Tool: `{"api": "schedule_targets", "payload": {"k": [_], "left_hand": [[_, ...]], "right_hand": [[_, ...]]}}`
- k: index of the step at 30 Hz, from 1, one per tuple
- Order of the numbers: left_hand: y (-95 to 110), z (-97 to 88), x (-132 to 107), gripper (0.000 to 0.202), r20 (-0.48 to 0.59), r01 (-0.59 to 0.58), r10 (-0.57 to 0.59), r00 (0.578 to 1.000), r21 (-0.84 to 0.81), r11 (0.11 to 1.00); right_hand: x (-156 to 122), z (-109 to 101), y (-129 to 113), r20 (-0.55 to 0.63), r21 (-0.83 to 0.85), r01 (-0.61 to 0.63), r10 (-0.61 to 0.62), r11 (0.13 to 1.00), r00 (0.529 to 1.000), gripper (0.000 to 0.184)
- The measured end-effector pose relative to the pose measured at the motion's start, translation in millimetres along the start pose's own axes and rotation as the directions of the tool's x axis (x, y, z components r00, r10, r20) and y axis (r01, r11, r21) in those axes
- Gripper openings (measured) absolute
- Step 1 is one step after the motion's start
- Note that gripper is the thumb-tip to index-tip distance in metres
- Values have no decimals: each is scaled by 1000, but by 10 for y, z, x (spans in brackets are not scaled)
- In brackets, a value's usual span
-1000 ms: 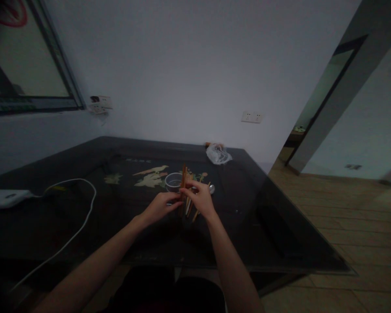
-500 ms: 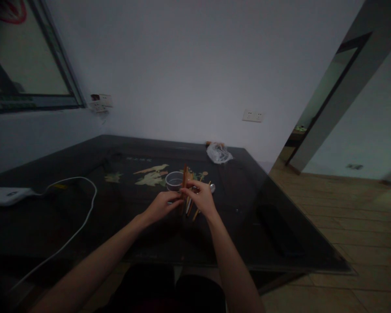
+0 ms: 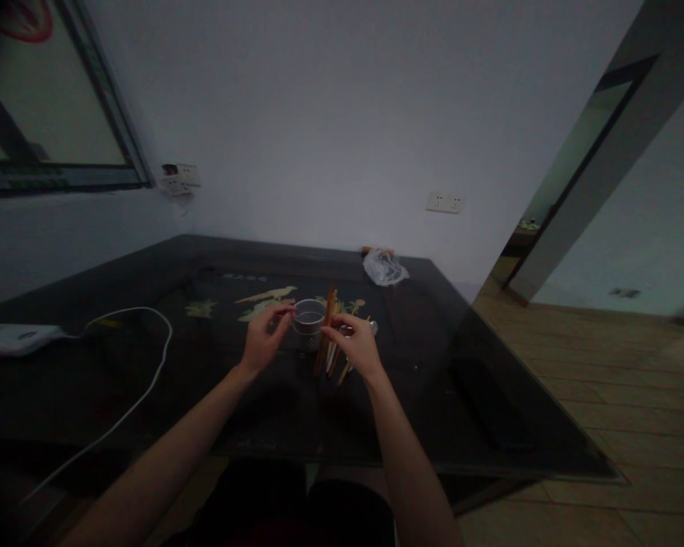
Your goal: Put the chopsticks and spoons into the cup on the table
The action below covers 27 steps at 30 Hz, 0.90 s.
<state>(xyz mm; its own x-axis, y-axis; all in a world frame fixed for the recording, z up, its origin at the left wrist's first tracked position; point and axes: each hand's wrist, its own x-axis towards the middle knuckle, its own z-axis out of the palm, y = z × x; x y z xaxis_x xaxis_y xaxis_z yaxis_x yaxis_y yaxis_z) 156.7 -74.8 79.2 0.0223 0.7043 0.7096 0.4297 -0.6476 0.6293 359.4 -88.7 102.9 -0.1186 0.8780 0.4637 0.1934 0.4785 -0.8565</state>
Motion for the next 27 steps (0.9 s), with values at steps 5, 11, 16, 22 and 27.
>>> {"api": "schedule_targets", "payload": {"k": [5, 11, 16, 22, 27], "left_hand": [[-295, 197, -26, 60, -29, 167, -171, 985, -105, 980], [-541, 425, -137, 102, 91, 274, -262, 961, -174, 946], [-593, 459, -137, 99, 235, 362, -299, 925, -304, 881], [-645, 444, -137, 78, 324, 439, -335, 885, -338, 832], [-657, 434, -138, 74, 366, 464, -346, 864, -312, 829]], "right_hand": [[7, -45, -56, 16, -85, 1, 0, 996, 1000, 21], [21, -129, -159, 67, -213, 40, -26, 976, 997, 19], [22, -98, -282, 110, -313, 100, -69, 944, 992, 14], [14, -3, -357, 160, -310, 98, -50, 946, 986, 10], [-1, 10, -289, 99, -271, 78, -52, 959, 994, 13]]}}
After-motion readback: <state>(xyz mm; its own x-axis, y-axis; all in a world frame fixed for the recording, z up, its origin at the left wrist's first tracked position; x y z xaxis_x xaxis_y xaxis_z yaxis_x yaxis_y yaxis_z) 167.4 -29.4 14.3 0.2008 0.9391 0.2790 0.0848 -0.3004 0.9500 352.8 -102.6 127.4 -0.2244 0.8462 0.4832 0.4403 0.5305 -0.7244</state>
